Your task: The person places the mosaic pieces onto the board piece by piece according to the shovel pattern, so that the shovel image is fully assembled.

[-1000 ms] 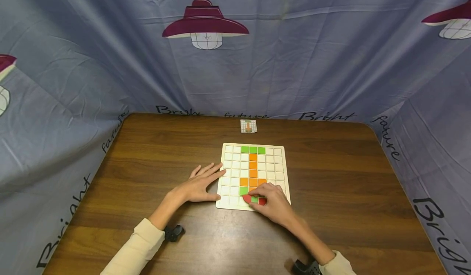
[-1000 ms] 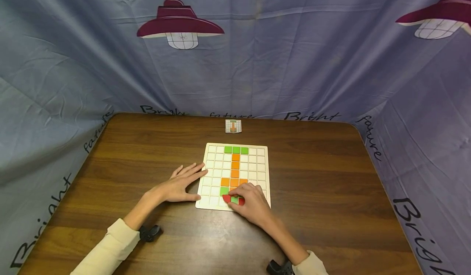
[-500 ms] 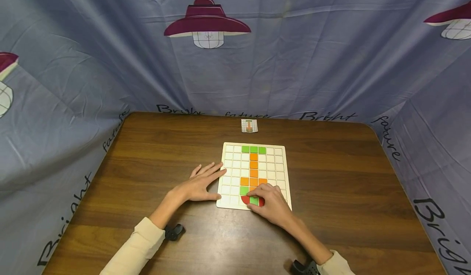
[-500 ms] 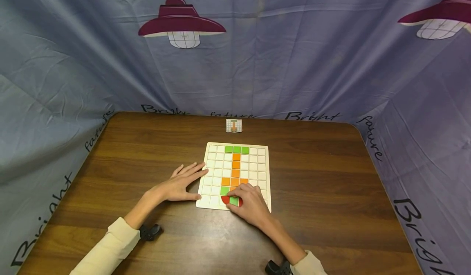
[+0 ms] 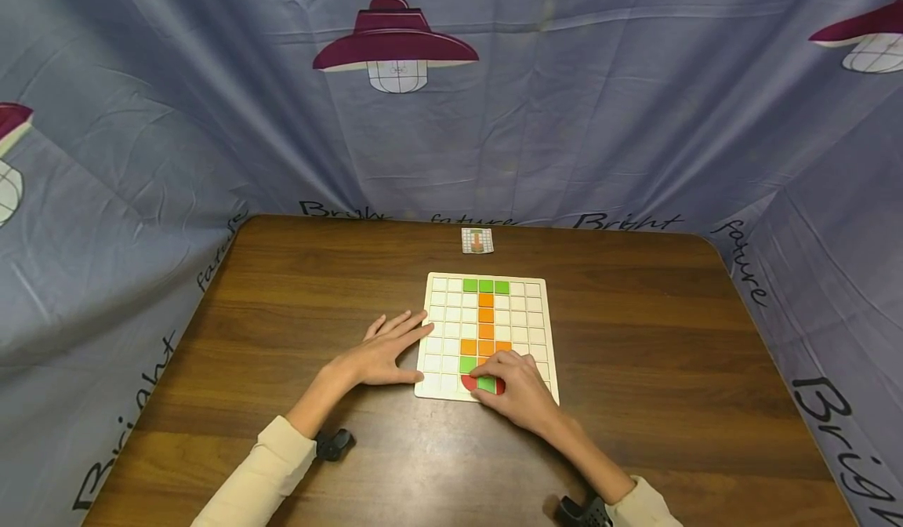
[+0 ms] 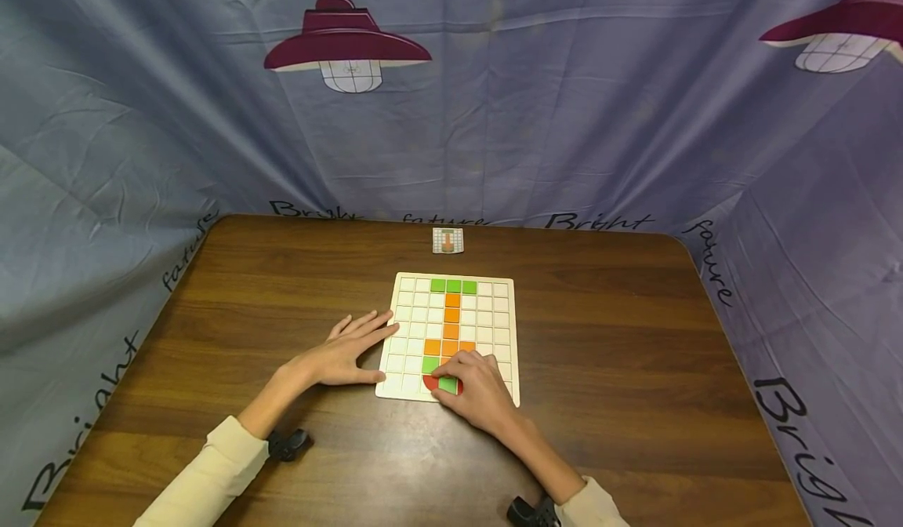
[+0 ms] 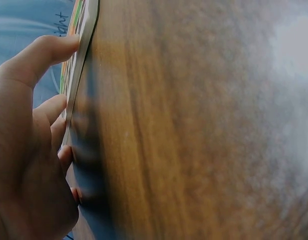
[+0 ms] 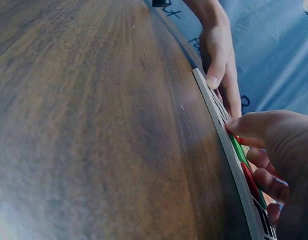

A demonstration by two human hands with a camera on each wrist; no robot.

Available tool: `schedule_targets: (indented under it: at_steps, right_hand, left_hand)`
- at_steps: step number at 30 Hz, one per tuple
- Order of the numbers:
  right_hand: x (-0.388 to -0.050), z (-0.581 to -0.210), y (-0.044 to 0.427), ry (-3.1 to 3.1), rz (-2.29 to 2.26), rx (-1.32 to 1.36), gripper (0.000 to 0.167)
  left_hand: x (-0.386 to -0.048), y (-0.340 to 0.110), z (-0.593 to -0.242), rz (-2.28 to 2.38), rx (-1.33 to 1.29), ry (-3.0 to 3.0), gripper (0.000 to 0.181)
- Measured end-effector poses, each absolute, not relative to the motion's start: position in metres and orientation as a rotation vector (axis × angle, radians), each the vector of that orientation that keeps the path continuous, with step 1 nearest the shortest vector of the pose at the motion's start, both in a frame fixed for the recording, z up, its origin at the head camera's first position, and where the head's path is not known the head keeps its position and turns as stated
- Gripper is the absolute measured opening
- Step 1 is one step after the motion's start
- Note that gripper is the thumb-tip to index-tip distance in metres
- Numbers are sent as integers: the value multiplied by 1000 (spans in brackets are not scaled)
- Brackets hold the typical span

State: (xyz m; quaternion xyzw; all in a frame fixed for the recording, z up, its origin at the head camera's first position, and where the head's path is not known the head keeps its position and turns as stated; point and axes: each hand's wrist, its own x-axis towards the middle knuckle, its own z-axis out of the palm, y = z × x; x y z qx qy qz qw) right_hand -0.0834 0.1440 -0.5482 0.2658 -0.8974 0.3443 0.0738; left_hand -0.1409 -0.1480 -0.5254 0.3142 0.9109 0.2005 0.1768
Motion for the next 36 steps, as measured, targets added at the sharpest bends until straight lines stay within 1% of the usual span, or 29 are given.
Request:
schedule_targets:
  at_steps: [19, 28, 36]
  right_hand:
    - [-85, -549, 140, -2691, 1045, 816, 18]
    - [-84, -551, 141, -2677, 1022, 817, 19]
    - [-84, -544, 149, -2636, 1061, 819, 17]
  left_hand:
    - [-140, -149, -526, 565, 884, 2583, 84]
    - [-139, -148, -525, 577, 884, 2576, 84]
    - [-139, -148, -525, 584, 876, 2581, 84]
